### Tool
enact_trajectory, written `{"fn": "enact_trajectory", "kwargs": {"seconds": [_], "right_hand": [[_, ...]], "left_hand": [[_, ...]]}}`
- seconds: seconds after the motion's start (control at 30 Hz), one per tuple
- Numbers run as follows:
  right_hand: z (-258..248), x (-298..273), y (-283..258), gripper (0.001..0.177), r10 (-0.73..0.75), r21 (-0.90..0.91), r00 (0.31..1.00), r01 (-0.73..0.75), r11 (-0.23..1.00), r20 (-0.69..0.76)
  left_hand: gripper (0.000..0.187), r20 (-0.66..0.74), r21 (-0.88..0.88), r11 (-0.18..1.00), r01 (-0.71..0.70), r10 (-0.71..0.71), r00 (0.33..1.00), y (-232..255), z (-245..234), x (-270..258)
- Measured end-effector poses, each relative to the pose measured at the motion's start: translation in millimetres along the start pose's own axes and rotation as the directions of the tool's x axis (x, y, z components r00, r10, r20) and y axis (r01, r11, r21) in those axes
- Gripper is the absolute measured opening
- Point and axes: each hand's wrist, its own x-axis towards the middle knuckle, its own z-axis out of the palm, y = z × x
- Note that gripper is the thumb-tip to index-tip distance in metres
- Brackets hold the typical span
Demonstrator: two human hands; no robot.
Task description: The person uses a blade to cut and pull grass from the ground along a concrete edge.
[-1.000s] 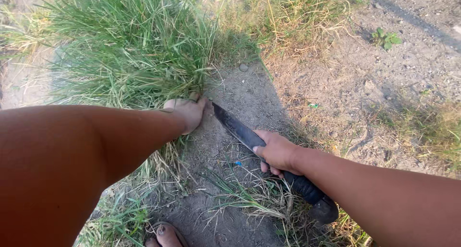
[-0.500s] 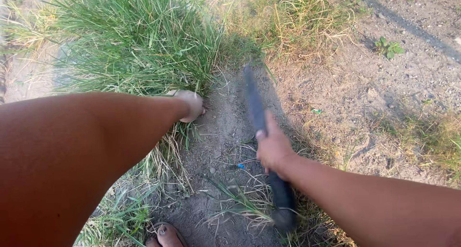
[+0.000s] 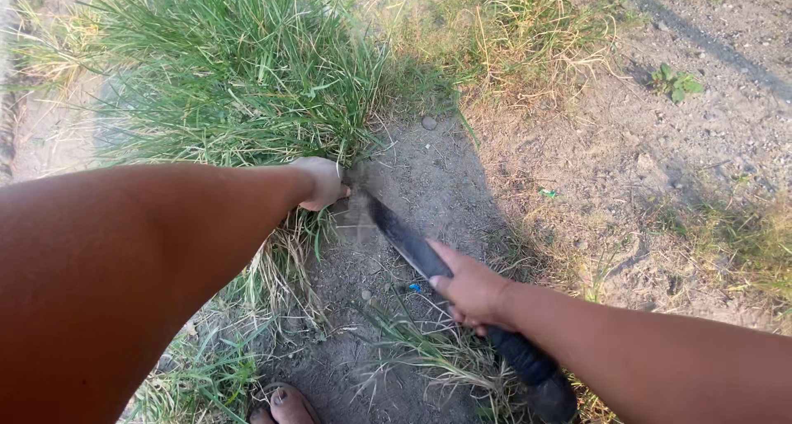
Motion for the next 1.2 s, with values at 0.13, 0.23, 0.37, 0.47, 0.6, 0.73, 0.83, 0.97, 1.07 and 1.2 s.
{"fn": "enact_trajectory", "kwargs": {"seconds": [0.13, 0.23, 0.37, 0.47, 0.6, 0.73, 0.83, 0.97, 1.07, 1.2], "right_hand": [[-50, 3, -4, 0.066, 0.003, 0.144, 0.998, 0.005, 0.990, -0.057], [-44, 12, -15, 0.059, -0.009, 0.398, 0.920, 0.178, 0.900, -0.391], [6, 1, -2, 0.070, -0.005, 0.208, 0.980, 0.047, 0.977, -0.198], [-9, -5, 7, 0.072, 0.053, 0.019, 0.988, -0.056, 0.998, 0.144], [-33, 8, -5, 0.071, -0.034, 0.249, 0.997, 0.048, 0.967, -0.062], [-5, 13, -22, 0.069, -0.043, 0.411, 0.947, 0.178, 0.894, -0.317], [21, -1, -12, 0.076, -0.035, 0.204, 0.996, 0.052, 0.978, -0.088], [8, -3, 3, 0.080, -0.027, -0.078, 0.991, 0.038, 0.996, 0.134], [-20, -2, 7, 0.075, -0.083, 0.062, 0.992, 0.078, 0.995, 0.091], [-35, 7, 5, 0.075, -0.080, 0.178, 0.987, 0.104, 0.979, -0.137]], "left_hand": [[0.060, 0.018, -0.096, 0.992, 0.082, -0.081, 0.997, -1, 1, -4], [0.058, 0.014, -0.135, 0.989, 0.062, -0.061, 0.998, 0, 2, -2], [0.063, 0.027, -0.058, 0.994, 0.096, -0.094, 0.995, -8, 4, 13], [0.055, 0.053, -0.251, 0.963, 0.100, -0.090, 0.995, -60, 0, 5], [0.047, 0.073, -0.251, 0.962, 0.111, -0.095, 0.993, -79, 24, -38], [0.047, 0.033, -0.143, 0.982, 0.125, -0.122, 0.992, -63, 39, -78], [0.046, 0.153, -0.172, 0.976, 0.134, -0.108, 0.982, -62, 66, -81], [0.046, 0.339, -0.273, 0.905, 0.327, -0.228, 0.913, -87, 114, -67], [0.051, 0.398, 0.015, 0.994, 0.107, -0.104, 0.911, -93, 116, -77], [0.044, 0.340, 0.100, 0.983, 0.155, -0.181, 0.923, -46, 46, -87]]}}
